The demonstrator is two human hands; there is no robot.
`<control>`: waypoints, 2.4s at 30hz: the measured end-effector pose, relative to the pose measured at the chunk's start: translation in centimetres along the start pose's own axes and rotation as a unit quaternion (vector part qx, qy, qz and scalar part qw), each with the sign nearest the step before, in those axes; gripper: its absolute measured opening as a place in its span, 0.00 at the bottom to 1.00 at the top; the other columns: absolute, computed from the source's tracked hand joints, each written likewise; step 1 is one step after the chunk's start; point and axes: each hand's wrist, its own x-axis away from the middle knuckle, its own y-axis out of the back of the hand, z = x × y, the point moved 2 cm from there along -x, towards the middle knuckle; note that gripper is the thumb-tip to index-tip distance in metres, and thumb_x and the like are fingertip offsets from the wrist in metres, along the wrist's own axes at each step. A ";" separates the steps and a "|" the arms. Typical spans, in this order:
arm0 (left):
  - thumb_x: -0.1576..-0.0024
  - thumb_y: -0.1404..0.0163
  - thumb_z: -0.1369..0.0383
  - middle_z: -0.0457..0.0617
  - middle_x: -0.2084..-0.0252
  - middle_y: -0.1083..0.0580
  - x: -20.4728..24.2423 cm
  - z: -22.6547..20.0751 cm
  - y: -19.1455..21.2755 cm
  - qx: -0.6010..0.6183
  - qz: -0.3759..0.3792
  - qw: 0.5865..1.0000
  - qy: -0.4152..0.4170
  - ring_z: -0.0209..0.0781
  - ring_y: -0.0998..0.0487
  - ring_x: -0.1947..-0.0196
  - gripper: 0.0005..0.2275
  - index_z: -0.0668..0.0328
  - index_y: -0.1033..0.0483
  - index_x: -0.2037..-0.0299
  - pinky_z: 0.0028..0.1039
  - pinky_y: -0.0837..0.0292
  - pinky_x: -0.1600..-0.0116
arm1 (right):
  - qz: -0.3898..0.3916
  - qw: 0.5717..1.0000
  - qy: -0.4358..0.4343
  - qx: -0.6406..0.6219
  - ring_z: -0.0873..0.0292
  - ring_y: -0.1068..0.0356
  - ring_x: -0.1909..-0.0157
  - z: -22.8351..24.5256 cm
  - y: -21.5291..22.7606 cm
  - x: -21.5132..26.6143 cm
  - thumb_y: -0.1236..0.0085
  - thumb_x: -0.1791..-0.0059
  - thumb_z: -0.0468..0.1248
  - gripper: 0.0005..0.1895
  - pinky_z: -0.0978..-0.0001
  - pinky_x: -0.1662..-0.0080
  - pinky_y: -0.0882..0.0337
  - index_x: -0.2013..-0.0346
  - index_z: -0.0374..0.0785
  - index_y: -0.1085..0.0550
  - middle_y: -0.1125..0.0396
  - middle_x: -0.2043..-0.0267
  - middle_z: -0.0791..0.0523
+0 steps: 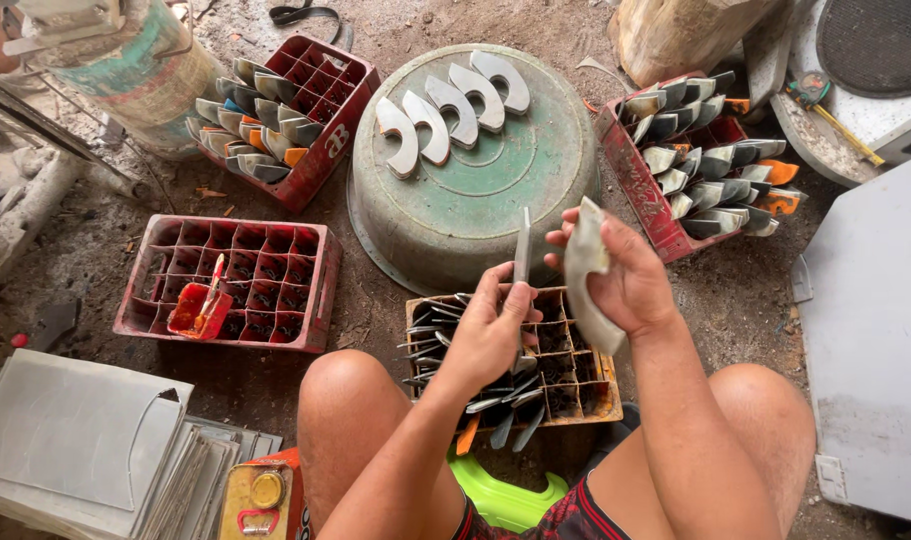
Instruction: The person sits on a small stool and repeatedly picks up pairs of curved metal blades from a crate. They inspect the blades by holding them together, then place them on an overturned green basin. The person continues this process, sorting through the crate and stacking the blades.
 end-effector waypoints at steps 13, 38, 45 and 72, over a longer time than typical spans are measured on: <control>0.32 0.59 0.66 0.58 0.53 0.26 1.4 -2.9 -1.7 -0.217 -0.035 0.965 -0.142 0.44 0.25 0.55 0.18 0.70 0.40 0.35 0.34 0.28 0.47 | -0.005 0.964 0.023 0.263 0.65 0.27 0.55 -1.8 -0.6 -0.1 0.35 0.51 0.34 0.24 0.72 0.50 0.25 0.42 0.28 0.26 0.25 0.56 0.54; 0.35 0.57 0.69 0.52 0.54 0.24 0.9 -1.4 0.1 0.175 0.129 0.957 0.193 0.40 0.21 0.63 0.14 0.60 0.32 0.40 0.32 0.20 0.62 | 0.016 0.860 0.062 0.507 0.66 0.30 0.58 2.2 -3.9 1.3 0.25 0.63 0.39 0.51 0.73 0.57 0.23 0.28 0.45 0.40 0.32 0.42 0.59; 0.36 0.54 0.73 0.48 0.53 0.24 1.3 -1.4 -0.7 0.159 0.127 0.957 0.207 0.40 0.21 0.60 0.13 0.63 0.27 0.42 0.35 0.18 0.60 | 0.059 0.813 0.057 0.577 0.67 0.28 0.53 3.0 -5.1 2.7 0.25 0.63 0.33 0.49 0.72 0.54 0.18 0.29 0.50 0.37 0.25 0.47 0.57; 0.38 0.46 0.61 0.54 0.58 0.21 2.8 0.7 -2.6 0.177 0.171 0.923 0.296 0.41 0.18 0.68 0.16 0.65 0.25 0.47 0.35 0.17 0.65 | 0.044 0.816 0.076 0.571 0.72 0.28 0.55 5.1 -2.8 4.0 0.21 0.69 0.33 0.43 0.73 0.59 0.20 0.39 0.44 0.26 0.23 0.48 0.57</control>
